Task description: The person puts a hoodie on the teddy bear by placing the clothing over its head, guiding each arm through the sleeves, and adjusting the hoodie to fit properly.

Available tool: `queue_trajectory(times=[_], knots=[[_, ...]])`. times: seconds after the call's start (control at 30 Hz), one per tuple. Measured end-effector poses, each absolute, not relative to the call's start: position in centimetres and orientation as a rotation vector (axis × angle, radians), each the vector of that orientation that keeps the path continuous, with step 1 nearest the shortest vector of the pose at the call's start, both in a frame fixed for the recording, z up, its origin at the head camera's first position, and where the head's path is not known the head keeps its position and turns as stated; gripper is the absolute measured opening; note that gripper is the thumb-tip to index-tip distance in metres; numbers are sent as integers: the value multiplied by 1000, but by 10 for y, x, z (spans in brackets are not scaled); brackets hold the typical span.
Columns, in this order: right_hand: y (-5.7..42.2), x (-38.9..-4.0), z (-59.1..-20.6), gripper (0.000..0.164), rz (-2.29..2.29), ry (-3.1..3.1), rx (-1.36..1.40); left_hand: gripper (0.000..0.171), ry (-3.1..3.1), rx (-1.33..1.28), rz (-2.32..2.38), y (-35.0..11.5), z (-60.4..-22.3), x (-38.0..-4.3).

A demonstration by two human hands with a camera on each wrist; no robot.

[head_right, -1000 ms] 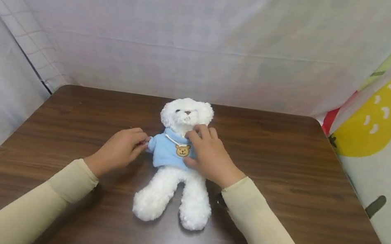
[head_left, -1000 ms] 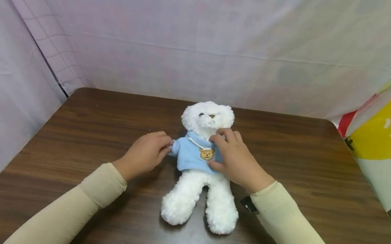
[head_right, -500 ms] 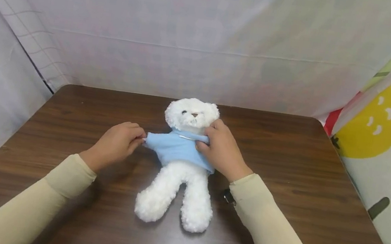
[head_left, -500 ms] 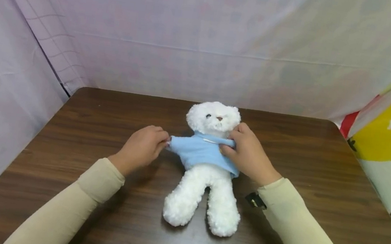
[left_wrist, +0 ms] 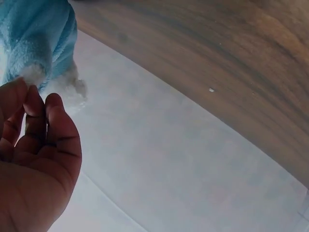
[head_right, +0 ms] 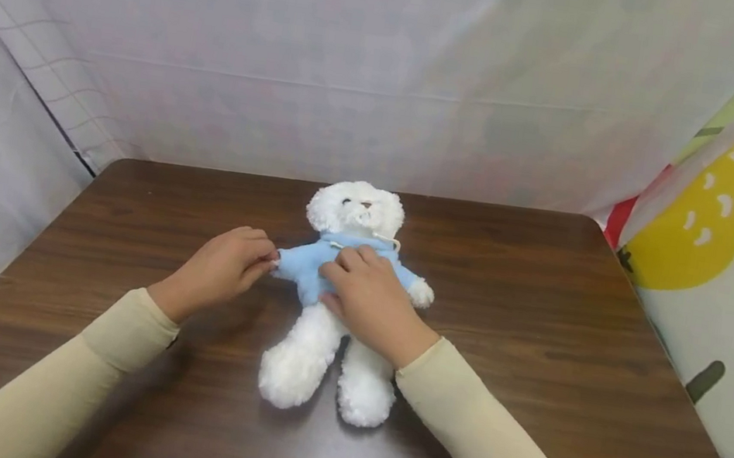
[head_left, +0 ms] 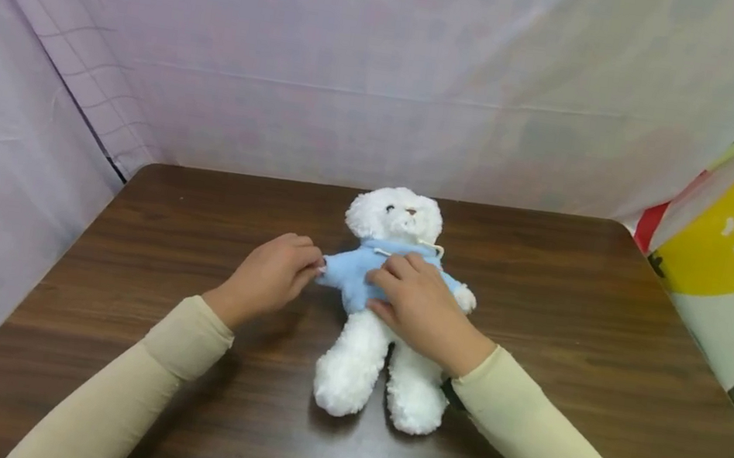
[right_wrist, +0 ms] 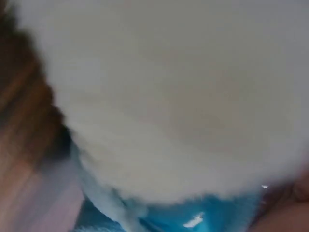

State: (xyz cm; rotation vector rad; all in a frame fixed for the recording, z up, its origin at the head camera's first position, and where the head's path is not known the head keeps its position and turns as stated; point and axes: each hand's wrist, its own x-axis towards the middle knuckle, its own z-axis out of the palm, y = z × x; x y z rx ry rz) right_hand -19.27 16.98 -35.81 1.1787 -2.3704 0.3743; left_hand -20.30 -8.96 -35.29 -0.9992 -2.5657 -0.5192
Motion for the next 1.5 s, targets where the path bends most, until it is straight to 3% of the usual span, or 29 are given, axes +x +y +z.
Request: queue_trajectory(times=[0.13, 0.5, 0.7, 0.8, 1.0, 1.23, 1.37, 1.5], knots=[[164, -193, -362, 12, 303, -2412, 1234, 9, -2626, -936, -523, -93, -353, -203], [187, -194, -347, 20, 319, -2460, 1444, 5, -2705, -808, -562, -101, -357, -209], [187, -193, -346, 6, 409, -2494, 1479, 3, -2778, -875, -651, -103, -358, -211], [190, -192, -343, 15, 560, -2552, 1473, 8, -2884, -893, -755, -104, -359, -210], [207, -194, -337, 21, 792, -2552, 1308, 25, -2984, -767, -889, -97, -360, -211], [254, -198, -337, 23, 706, -2784, 811, 30, -2934, -668, -894, -90, -362, -211], [262, -200, -349, 21, 695, -2911, 786, 39, -2974, -642, -901, -95, -364, -209], [263, -200, -353, 39, 750, -2873, 764, 45, -3009, -667, -864, -95, -364, -207]])
